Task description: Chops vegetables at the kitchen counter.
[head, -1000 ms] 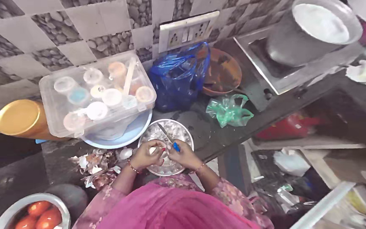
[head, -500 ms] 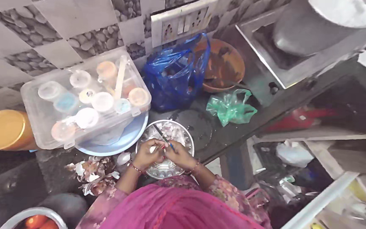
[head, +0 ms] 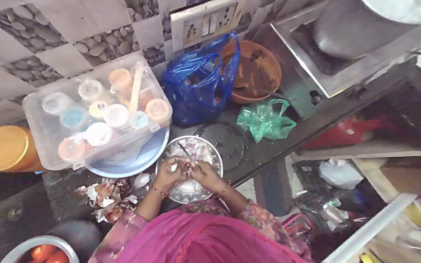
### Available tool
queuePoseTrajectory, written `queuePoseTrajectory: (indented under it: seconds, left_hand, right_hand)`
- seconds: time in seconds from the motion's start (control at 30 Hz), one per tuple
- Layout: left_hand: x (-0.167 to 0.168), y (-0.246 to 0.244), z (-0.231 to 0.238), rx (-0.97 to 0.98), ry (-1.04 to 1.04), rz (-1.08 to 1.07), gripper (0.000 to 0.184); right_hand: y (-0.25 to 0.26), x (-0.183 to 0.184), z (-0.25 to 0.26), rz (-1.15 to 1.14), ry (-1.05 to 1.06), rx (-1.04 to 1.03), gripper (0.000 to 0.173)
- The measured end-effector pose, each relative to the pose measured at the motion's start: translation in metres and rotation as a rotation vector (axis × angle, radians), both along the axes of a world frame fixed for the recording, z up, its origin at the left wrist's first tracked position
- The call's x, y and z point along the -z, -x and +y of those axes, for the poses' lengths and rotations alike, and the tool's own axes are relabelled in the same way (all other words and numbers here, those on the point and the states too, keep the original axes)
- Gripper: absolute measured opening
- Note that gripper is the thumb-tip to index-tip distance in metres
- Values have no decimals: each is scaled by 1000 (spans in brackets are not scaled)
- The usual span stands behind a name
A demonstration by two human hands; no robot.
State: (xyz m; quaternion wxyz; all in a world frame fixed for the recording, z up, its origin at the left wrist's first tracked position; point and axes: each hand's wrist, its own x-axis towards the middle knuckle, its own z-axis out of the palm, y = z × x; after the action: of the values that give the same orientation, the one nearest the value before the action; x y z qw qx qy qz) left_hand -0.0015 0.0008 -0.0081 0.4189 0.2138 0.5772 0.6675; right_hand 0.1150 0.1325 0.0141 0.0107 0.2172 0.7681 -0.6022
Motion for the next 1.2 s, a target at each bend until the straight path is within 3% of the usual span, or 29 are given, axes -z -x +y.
queuePoseTrajectory:
  seconds: [0.13,0.57,0.8,0.9,1.03,1.2]
  left_hand:
    - [0,1,0,27,-50,72,17]
    - [-1,11,10,158,-13,26,16]
    - [3,6,11,88,37,-2,18]
    - [-4,2,13,0,178,176,14]
    - [-11,4,17,-41,383,345,24]
    - [-3,9,16,-40,409,344,33]
  right_hand:
    - [-1,2,2,-40,-54,55,34]
    - [-1,-4,2,-89,-181,-11,40]
    - [1,0,1,-155,-235,-9,45]
    - [-1,-11,3,-194,-465,41,47]
    - [-4,-30,16,-240,-807,50,43]
    - [-2,-20,29,-184,-934,51,40]
